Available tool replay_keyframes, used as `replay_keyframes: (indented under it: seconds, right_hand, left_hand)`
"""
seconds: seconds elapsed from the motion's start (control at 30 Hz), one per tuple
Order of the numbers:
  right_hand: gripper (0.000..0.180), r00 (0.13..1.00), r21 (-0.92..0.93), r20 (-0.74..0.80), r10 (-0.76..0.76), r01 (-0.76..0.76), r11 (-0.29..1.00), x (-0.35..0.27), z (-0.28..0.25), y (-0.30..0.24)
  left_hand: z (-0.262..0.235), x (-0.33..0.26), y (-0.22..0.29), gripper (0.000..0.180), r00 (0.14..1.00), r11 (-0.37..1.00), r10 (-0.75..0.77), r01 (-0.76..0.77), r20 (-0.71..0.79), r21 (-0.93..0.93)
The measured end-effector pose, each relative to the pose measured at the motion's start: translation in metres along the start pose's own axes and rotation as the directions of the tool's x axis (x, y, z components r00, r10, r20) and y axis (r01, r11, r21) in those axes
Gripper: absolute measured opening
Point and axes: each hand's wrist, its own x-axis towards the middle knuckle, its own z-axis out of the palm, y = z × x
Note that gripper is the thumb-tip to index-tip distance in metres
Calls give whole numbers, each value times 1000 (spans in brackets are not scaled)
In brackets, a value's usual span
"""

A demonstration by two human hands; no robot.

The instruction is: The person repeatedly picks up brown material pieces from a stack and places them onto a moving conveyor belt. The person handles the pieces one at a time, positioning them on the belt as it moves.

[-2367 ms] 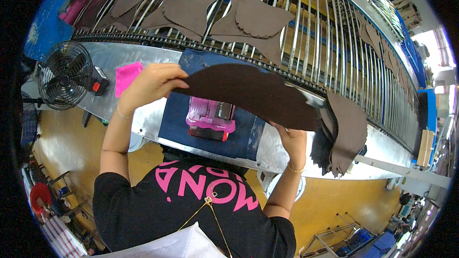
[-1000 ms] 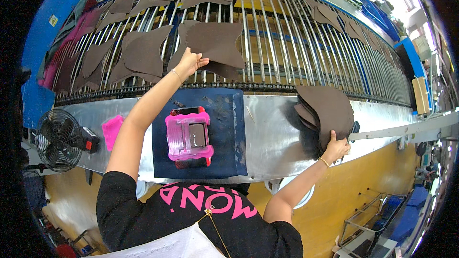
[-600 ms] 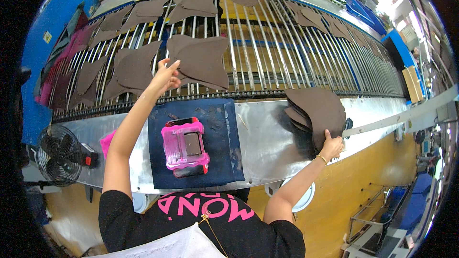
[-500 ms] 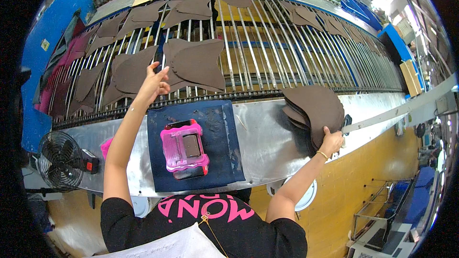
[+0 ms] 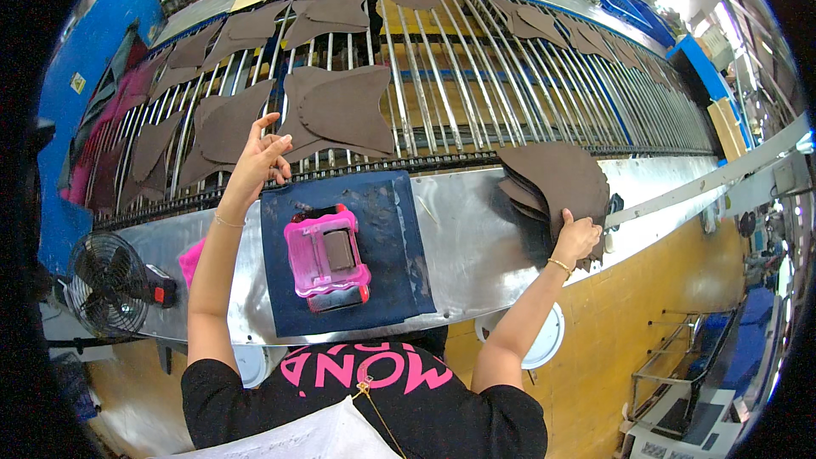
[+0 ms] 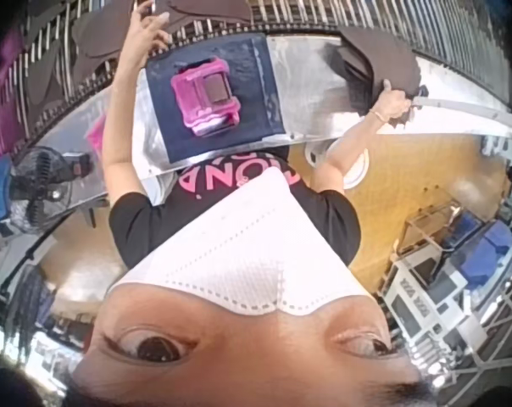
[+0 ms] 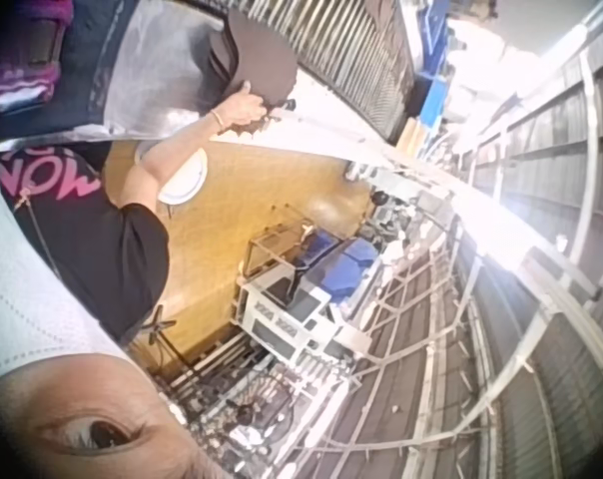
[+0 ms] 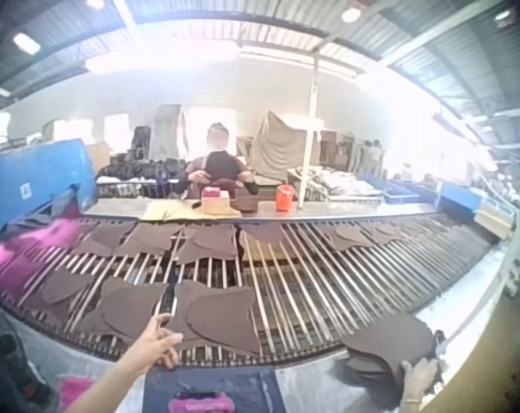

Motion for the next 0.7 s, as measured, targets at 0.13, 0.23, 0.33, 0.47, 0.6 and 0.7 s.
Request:
replay_keyframes:
  seconds: [0.13, 0.23, 0.33, 0.47, 0.6, 0.7]
  right_hand:
    - [55, 995, 131, -68, -73, 81, 988, 11, 15, 12]
    - [48, 975, 132, -3, -223, 221, 966, 13, 18, 18]
    - [40, 957, 579, 198, -214, 62, 813, -5, -44, -10]
    - [33, 886, 910, 62, -459, 139, 391, -48, -123, -51]
    - [28, 738, 963, -209, -642, 270, -3, -94, -139, -98]
    - [30, 588, 959, -282, -758, 190, -210, -135, -142, -130]
  left_hand:
    - [6, -4, 3, 63, 1000, 1000, 14, -14, 10, 10]
    - [8, -8, 7, 61, 1000, 1000, 21, -21, 22, 13]
    - [6, -15, 13, 56, 999, 999, 28, -29, 22, 33]
    - [15, -21, 18, 56, 991, 993, 91, -98, 94, 71]
    - [25, -29, 13, 54, 969, 968, 213, -226, 124, 107]
    - [19, -53, 35, 34, 989, 988, 88, -102, 119, 115]
